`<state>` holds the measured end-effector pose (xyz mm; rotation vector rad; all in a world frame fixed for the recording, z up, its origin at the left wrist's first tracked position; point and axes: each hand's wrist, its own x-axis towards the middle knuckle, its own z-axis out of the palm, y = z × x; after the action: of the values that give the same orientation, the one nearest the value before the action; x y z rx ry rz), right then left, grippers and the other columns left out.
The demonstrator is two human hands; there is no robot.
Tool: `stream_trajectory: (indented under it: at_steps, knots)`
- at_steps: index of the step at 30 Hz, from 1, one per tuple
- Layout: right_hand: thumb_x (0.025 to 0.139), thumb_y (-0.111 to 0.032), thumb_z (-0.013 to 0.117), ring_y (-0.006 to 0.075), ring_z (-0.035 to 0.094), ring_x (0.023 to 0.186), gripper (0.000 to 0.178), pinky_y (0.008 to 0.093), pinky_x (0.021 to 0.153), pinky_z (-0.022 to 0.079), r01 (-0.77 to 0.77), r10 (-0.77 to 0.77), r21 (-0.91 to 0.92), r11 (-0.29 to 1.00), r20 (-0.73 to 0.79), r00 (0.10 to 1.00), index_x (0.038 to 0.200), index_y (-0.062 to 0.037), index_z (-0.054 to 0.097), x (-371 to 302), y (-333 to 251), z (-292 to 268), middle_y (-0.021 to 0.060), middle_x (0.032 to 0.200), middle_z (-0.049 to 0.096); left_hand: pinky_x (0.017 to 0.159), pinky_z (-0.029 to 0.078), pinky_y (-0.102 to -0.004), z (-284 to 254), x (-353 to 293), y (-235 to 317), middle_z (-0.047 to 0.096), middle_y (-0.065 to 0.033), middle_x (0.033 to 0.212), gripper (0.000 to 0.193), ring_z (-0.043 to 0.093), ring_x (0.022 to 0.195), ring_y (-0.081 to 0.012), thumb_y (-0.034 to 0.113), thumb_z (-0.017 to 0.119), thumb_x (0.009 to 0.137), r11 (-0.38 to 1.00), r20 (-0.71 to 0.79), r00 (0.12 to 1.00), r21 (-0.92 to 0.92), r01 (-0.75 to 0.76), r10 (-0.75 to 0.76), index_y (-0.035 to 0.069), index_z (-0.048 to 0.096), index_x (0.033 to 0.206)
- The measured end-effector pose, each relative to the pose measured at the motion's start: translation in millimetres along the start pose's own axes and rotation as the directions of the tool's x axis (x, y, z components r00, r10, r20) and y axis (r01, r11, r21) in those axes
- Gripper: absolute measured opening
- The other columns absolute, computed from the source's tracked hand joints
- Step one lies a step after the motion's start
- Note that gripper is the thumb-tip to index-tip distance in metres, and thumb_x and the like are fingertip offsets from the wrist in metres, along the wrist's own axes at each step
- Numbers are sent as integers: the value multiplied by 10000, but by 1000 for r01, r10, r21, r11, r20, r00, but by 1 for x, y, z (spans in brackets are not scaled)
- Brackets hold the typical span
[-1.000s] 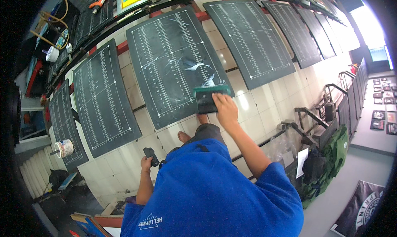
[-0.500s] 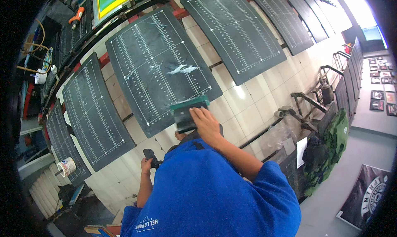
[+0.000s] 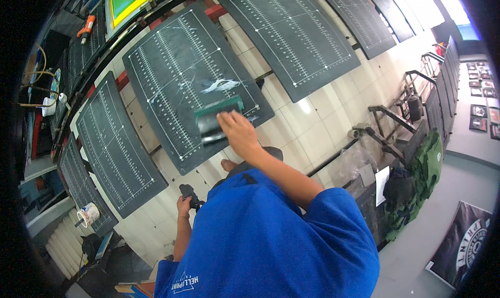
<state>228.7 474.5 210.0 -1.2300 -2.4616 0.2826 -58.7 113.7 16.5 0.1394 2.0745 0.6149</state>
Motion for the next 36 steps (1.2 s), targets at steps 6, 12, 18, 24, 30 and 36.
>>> stream_trajectory:
  at_steps: [6,12,18,24,30,36]
  knots:
    - [801,-87,596,240,557,1257,577,361,1032,490,-14,24,-62,998,174,985,1378,-102,623,-77,16,-46,10,1336,610,731,512,-330,-2,-3,-13,689,-75,895,262,631,804,-172,160,786,835,1000,5,1000,5,10,-10,-4,675,1007]
    - [785,-76,639,224,562,1250,581,360,1034,483,-82,95,-142,986,88,992,1365,-126,635,-61,57,-53,0,1327,619,750,514,-332,3,-8,-25,685,-83,908,273,633,815,-182,162,781,829,998,28,998,-35,58,-57,-6,671,1015]
    - [731,-149,721,211,536,1284,661,349,1064,470,239,-236,-7,971,143,961,1383,-140,612,-8,27,-22,-17,1352,598,743,506,-333,-7,0,-16,679,-73,899,267,621,809,-174,170,778,833,999,13,1000,-24,29,-29,1,672,1009]
    - [752,-71,670,216,569,1247,602,348,1043,489,109,-95,-83,991,156,983,1350,-132,639,-47,76,-64,-20,1322,623,728,495,-320,-15,5,-8,672,-62,889,243,610,794,-165,165,775,840,995,-34,999,-95,-23,19,5,671,989]
    - [776,-83,640,232,614,1169,542,358,989,516,-131,140,-102,986,88,986,1317,-100,663,-83,27,-61,18,1277,647,723,514,-325,-14,-4,-64,685,-84,904,290,636,796,-181,165,789,823,993,9,999,-104,54,-53,-4,668,1025]
    - [813,-115,609,240,606,1166,498,351,992,509,-62,62,-7,998,32,998,1301,-21,646,-53,-32,-31,64,1225,643,737,540,-346,-11,-7,-48,707,-125,945,348,668,816,-204,173,792,811,993,30,999,114,37,-40,-18,670,1076]
